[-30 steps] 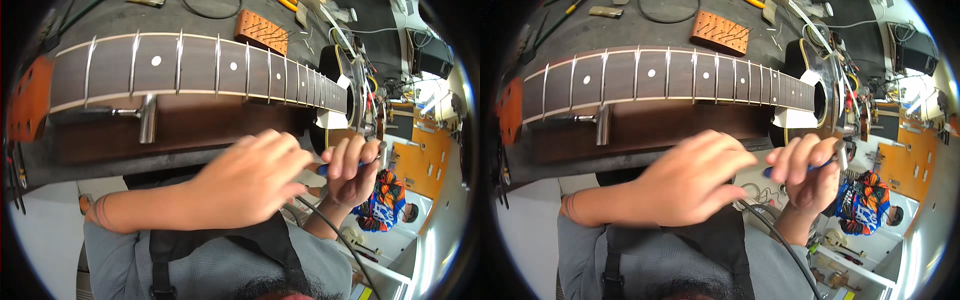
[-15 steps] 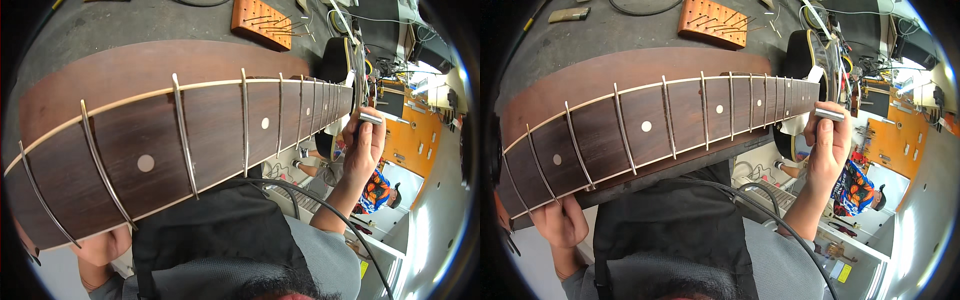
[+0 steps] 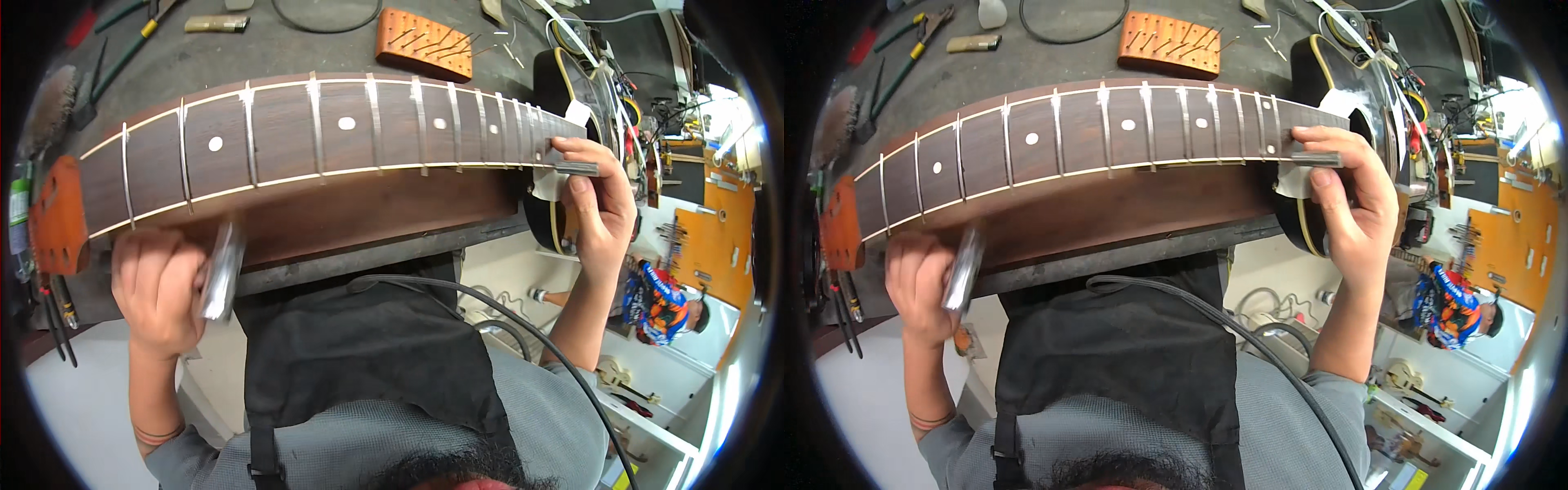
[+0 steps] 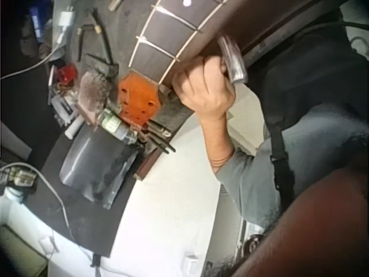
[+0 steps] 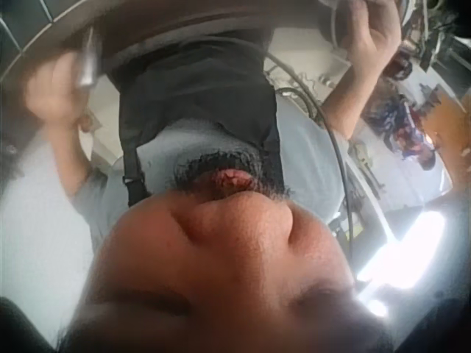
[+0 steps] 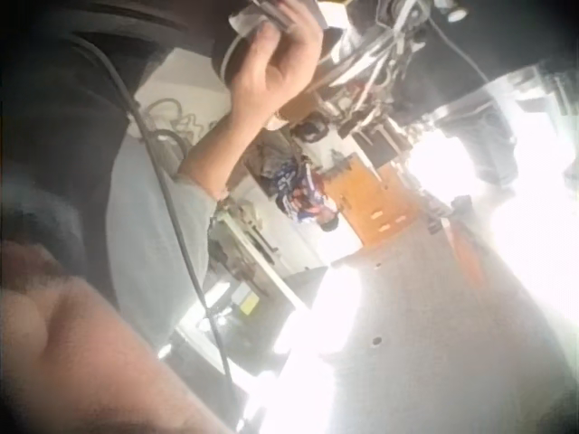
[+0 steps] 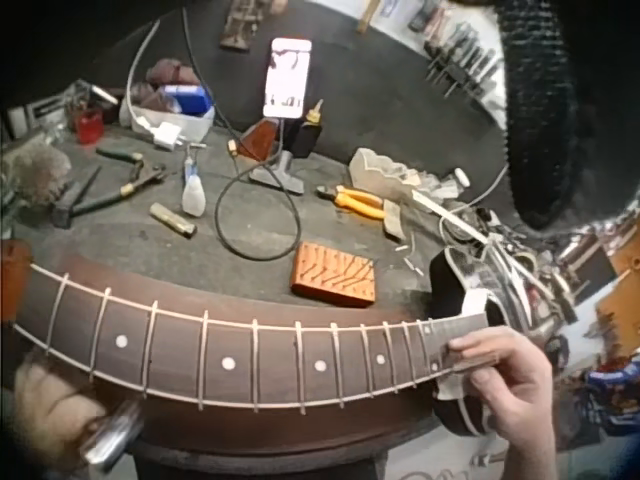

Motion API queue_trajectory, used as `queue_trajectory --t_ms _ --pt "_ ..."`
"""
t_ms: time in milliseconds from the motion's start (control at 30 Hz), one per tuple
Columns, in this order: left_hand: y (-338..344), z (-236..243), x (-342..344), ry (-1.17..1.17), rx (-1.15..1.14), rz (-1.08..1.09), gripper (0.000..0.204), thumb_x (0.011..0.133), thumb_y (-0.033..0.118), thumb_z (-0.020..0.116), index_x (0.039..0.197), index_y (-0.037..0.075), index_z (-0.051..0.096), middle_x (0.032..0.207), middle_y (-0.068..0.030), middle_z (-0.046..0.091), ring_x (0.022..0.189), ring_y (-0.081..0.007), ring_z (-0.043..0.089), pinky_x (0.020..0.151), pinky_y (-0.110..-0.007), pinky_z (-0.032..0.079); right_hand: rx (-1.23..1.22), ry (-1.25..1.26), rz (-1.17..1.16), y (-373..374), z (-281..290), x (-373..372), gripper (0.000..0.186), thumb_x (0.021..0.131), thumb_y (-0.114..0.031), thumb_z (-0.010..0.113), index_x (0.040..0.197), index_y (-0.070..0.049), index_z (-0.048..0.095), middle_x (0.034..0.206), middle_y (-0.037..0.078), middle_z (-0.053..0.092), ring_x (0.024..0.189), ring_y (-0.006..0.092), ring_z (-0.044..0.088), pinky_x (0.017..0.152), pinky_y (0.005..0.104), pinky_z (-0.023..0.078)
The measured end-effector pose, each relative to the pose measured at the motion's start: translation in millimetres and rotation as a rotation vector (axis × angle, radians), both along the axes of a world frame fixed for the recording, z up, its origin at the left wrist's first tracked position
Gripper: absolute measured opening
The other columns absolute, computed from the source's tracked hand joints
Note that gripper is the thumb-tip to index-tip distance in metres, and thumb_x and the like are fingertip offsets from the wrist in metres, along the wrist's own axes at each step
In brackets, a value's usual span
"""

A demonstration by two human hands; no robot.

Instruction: The person installs frets on a guitar neck by applying glue into fret slots, inserting fret wire, and tapping each fret into place with a hammer. The person also uses a file to smooth the fret ends and a small tool to adjust the frets. The guitar neck is clamped to a workbench during the process.

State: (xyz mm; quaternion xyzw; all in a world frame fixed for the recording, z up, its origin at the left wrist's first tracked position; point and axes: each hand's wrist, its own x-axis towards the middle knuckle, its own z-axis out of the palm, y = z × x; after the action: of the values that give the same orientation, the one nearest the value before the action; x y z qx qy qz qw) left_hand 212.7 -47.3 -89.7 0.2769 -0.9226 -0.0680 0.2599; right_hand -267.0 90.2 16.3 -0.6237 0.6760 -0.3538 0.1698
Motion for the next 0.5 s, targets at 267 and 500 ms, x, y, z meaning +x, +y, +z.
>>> queue_trajectory --t_ms 267,500 --pt "16 107 -59 0.101 0.106 -0.287 0.042 0.075 0.000 0.071 0.116 -0.007 0.069 0.091 -0.0178 0.062 0.074 -0.0381 0.061 0.067 -0.050 0.049 -0.079 0.061 0.170 -14 -9 -14 0.015 0.103 0.005 0.073 0.117 0.003 0.077 0.133 0.018 0.083 0.122 0.0270 0.078 0.106 0.0385 0.060" --pt "-45 154 -217 0.210 -0.205 -0.551 0.025 0.087 0.006 0.077 0.110 0.002 0.071 0.100 -0.0114 0.075 0.100 -0.0349 0.076 0.090 -0.048 0.060 -0.015 0.120 0.088 -2 -4 -11 0.017 0.099 0.004 0.080 0.116 0.002 0.079 0.128 0.016 0.084 0.116 0.0265 0.081 0.103 0.0375 0.062"
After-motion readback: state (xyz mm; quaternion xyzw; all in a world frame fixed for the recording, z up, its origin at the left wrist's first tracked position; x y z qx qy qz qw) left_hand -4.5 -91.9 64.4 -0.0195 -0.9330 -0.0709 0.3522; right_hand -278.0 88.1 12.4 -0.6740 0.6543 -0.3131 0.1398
